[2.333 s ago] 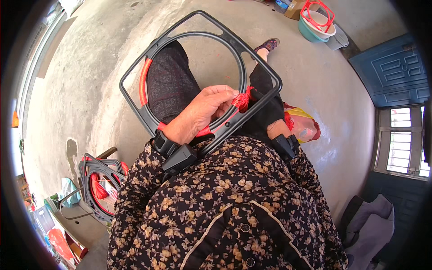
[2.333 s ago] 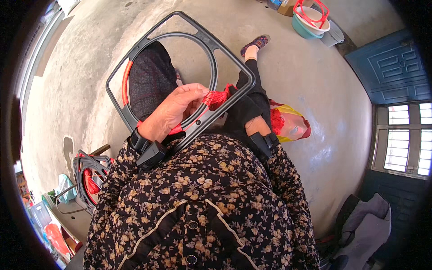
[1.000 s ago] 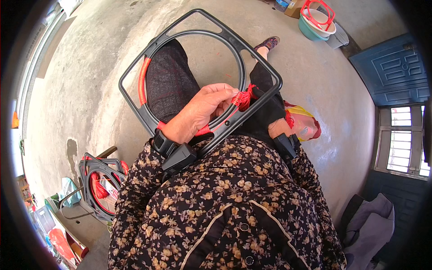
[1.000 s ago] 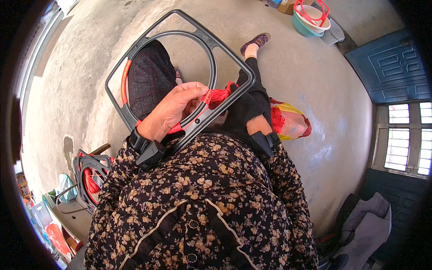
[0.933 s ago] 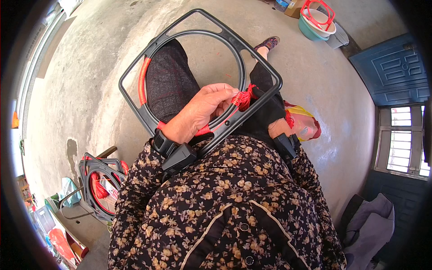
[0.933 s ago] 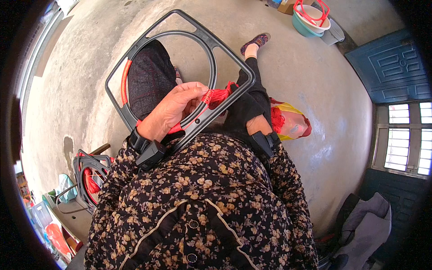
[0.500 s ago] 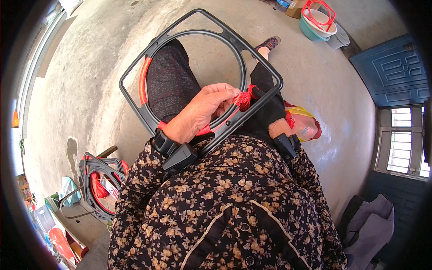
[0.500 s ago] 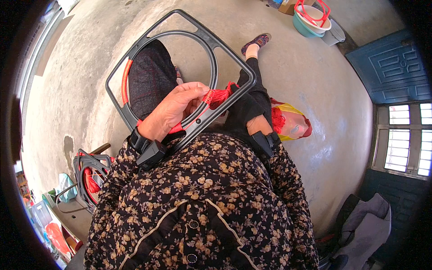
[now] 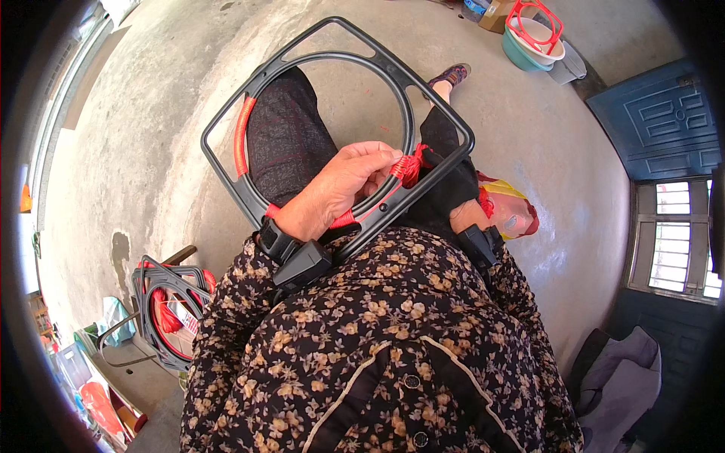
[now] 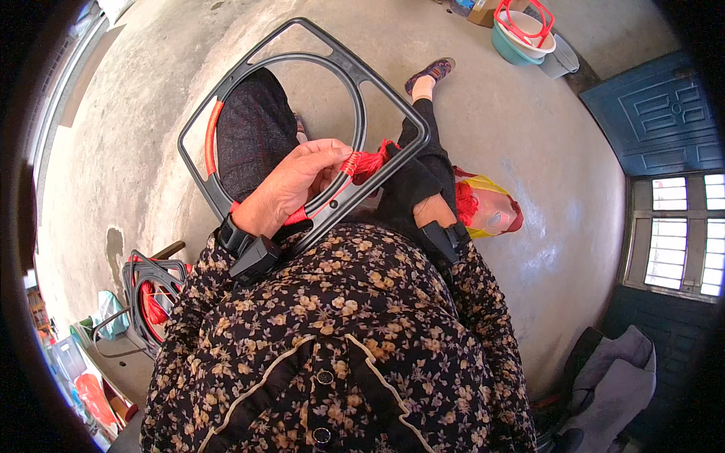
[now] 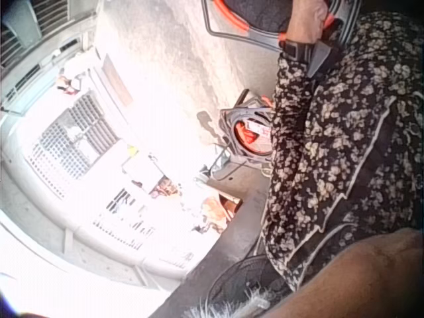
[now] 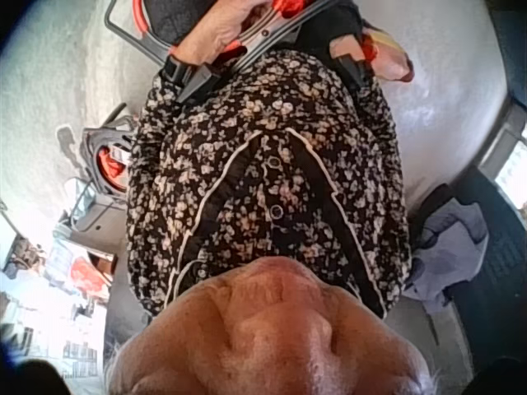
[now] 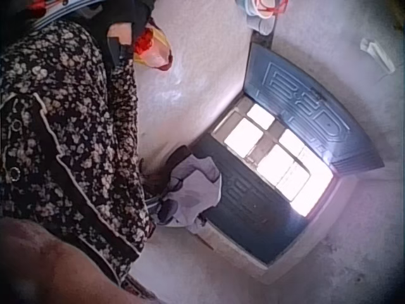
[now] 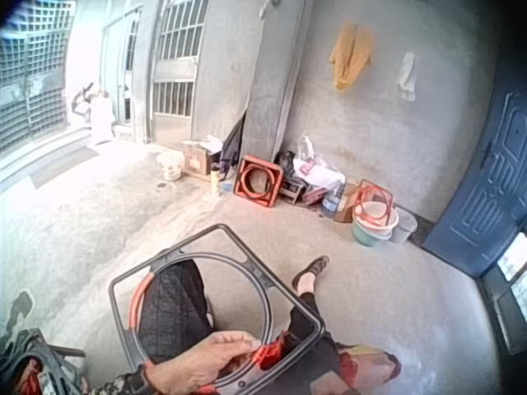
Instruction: The recorder is seated on the floor and manually wraps a red nylon cord or net around a black plastic circular frame, likely a basketball rim.
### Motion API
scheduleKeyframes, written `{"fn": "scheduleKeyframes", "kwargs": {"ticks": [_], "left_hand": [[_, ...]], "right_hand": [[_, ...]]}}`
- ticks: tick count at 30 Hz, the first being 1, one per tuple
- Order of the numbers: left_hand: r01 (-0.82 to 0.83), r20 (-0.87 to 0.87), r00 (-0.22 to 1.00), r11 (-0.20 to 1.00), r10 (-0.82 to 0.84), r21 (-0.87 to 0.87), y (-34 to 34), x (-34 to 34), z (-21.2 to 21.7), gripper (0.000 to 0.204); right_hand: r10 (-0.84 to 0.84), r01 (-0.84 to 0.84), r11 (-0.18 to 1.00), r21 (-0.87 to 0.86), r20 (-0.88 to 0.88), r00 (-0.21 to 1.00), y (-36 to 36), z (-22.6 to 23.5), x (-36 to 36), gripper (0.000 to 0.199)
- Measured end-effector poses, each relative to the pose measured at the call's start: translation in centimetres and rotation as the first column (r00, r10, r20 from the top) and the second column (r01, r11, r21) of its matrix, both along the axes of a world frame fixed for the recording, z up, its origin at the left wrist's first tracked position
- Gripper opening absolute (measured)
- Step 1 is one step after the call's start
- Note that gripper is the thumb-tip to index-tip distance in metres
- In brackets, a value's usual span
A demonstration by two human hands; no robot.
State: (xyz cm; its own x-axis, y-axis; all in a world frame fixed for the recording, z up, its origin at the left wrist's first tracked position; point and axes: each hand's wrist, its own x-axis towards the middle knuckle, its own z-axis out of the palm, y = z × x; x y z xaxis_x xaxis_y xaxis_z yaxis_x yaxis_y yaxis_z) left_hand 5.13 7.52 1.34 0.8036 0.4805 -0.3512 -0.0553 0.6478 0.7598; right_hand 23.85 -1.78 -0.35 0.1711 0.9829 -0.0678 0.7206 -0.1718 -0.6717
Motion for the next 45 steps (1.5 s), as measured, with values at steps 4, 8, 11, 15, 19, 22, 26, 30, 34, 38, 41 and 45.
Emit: {"fn": "scheduleKeyframes", "kwargs": {"ticks": [4,8,11,15,19,22,26,30,34,38,41,45], "left_hand": [[0.004,0.005,1.0,1.0,-0.004,0.009,0.0,0.1,-0.1,0.016],[-0.01,0.001,1.0,1.0,0.01,0.01,0.0,0.1,-0.1,0.016],[-0.001,0.012,1.0,1.0,0.001,0.006,0.0,0.0,-0.1,0.016],[0.011,0.01,1.0,1.0,-0.011,0.016,0.1,0.0,0.0,0.016],[0.001,0.008,1.0,1.0,-0.001,0.003,0.0,0.0,-0.1,0.016],[-0.004,0.01,1.0,1.0,0.004,-0.005,0.0,0.0,-0.1,0.015],[-0.001,0.018,1.0,1.0,0.001,0.002,0.0,0.0,-0.2,0.016],[-0.006,0.015,1.0,1.0,0.006,0.01,0.1,0.0,-0.3,0.017],[-0.005,0.006,1.0,1.0,0.005,0.022,0.1,0.0,-0.2,0.017],[0.002,0.014,1.0,1.0,-0.003,0.022,0.1,-0.1,0.0,0.017],[-0.011,0.004,1.0,1.0,0.011,0.017,0.0,-0.1,0.1,0.017],[-0.014,-0.004,1.0,1.0,0.014,0.013,0.0,-0.1,0.2,0.017]], "right_hand": [[0.084,-0.073,0.996,-0.052,0.261,0.962,-0.2,-0.5,0.7,0.029],[0.015,-0.066,0.973,0.22,0.229,0.973,0.4,-3.2,1.4,0.028],[-0.023,-0.004,0.96,0.28,0.095,0.995,0.3,-5.1,2.1,0.026],[-0.062,0.082,0.96,0.266,-0.083,0.995,0.1,-6.6,2.6,0.023],[-0.048,-0.021,0.927,0.373,0.173,0.984,0.4,-6.4,2.6,0.021],[-0.034,-0.114,0.91,0.399,0.345,0.938,0.3,-5.3,2.4,0.021],[-0.013,-0.103,0.959,0.263,0.404,0.915,-0.3,-3.6,1.8,0.024],[-0.038,-0.096,0.94,0.327,0.38,0.924,-0.1,-2.8,1.0,0.026],[0.031,-0.099,0.98,0.174,0.359,0.933,0.1,-2.0,0.9,0.027],[0.017,-0.02,0.988,-0.15,-0.022,1.0,0.6,-1.5,1.0,0.029],[-0.12,0.072,0.99,-0.12,-0.466,0.877,1.0,-2.1,0.8,0.028],[-0.232,0.29,0.953,-0.093,-0.838,0.494,1.0,-3.6,0.7,0.016]]}}
